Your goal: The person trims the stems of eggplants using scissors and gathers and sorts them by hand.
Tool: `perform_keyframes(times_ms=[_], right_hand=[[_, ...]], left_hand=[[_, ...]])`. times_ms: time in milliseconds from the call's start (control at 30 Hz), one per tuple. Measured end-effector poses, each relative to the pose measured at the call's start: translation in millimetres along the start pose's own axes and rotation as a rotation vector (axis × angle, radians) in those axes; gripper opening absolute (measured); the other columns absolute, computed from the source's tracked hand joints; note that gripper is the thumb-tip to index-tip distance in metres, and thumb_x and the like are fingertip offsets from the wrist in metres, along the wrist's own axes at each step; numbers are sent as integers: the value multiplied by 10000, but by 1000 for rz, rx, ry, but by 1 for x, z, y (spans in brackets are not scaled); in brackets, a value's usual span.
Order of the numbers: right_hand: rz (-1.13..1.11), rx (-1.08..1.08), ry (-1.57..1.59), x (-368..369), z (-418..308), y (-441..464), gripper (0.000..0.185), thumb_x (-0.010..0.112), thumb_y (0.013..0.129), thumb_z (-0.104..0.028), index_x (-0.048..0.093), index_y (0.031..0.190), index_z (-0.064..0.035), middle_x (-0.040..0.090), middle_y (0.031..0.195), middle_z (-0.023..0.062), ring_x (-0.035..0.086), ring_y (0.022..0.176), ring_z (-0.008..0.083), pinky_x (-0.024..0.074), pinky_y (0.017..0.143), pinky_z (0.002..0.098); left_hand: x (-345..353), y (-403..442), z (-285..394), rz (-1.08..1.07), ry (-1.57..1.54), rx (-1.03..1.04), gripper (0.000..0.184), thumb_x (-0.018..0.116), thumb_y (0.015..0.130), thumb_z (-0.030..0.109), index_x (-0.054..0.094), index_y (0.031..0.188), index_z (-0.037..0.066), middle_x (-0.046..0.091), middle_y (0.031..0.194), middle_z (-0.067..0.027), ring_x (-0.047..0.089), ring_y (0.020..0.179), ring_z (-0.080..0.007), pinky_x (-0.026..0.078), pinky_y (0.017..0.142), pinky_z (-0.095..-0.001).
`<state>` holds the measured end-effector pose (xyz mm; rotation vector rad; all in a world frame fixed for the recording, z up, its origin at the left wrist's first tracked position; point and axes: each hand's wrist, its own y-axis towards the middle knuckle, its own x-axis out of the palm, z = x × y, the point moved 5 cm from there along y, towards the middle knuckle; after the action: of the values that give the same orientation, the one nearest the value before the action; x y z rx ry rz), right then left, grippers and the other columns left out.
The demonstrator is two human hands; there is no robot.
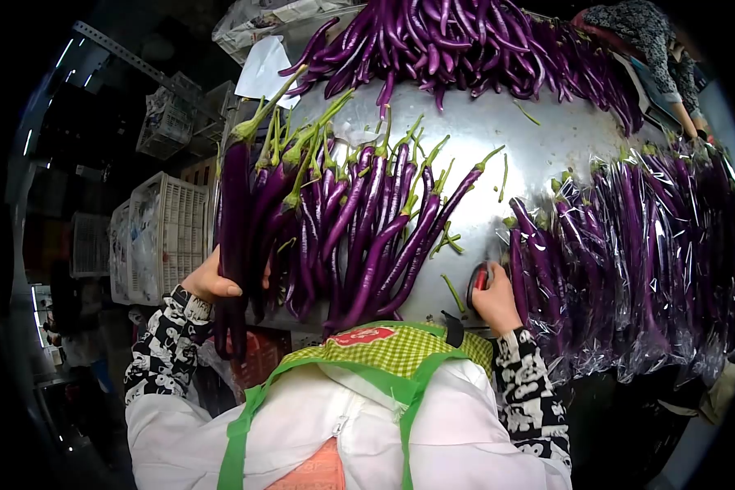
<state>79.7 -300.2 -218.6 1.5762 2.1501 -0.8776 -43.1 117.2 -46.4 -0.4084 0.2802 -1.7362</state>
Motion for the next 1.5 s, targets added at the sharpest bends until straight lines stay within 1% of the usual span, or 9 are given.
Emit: perform_keyframes(times_ms=[67,233,333,433,933,1067,1100,1267,1500], right_hand=[[-193,-56,414,-3,-43,-19,601,682,769,-40,428,1308,34,595,846,67,575,748,107,476,690,230],[-468,-506,275,-3,-158,-42,667,853,716,-293,497,1207,-14,537,917,55,536,840,147,483,751,298],[-342,-779,196,14,-176,-35,600,819,749,-301,522,1179,-6,558,913,107,569,787,222,485,697,338],[-351,-857,66,20,-185,-32,587,799,758,-329,531,1167,-4,553,869,120,572,742,266,482,651,361],[-439,-822,44,37,-169,-39,315,709,857,-270,559,969,-16,545,697,163,577,580,339,465,524,415],[-582,-525,220,31,-168,-28,388,639,919,-348,539,1097,-19,520,699,107,555,590,245,463,569,352],[-596,-582,188,33,-167,-25,526,479,980,-479,488,1234,-18,502,741,64,519,669,153,439,623,301],[-634,-589,210,37,-179,-20,523,459,989,-476,493,1228,-13,517,744,60,526,674,158,437,621,302],[-465,-714,89,42,-176,-25,307,595,943,-298,521,1011,-8,557,656,167,589,601,355,466,554,409]], left_hand=[[-2,-2,-3,18,-2,1,695,834,567,257,563,1144,-20,642,961,-98,641,874,-209,519,835,-360],[4,0,-4,6,-9,-41,668,840,564,256,579,1118,-11,636,949,-86,623,860,-187,508,802,-335],[8,0,-4,-29,38,-60,660,846,558,252,590,1109,-6,628,946,-66,596,843,-158,484,777,-301],[7,-2,-8,-38,96,-73,666,850,555,252,594,1113,-5,617,945,-42,564,843,-134,458,772,-274],[1,-7,-16,-40,226,-82,553,834,572,227,592,1015,1,604,856,-12,544,779,-107,461,718,-268],[-1,-9,-18,-20,301,-46,599,838,559,207,589,1060,-5,608,892,-18,545,817,-114,462,760,-274],[3,-9,-12,-28,341,-11,673,844,554,208,581,1132,-15,610,973,-32,541,895,-128,448,836,-283],[9,-13,-9,-77,407,-112,737,852,548,217,568,1184,-26,611,1050,-46,537,965,-139,426,901,-292],[7,-12,-10,-73,428,-126,743,852,558,226,565,1193,-30,620,1078,-62,543,980,-143,424,917,-296]])
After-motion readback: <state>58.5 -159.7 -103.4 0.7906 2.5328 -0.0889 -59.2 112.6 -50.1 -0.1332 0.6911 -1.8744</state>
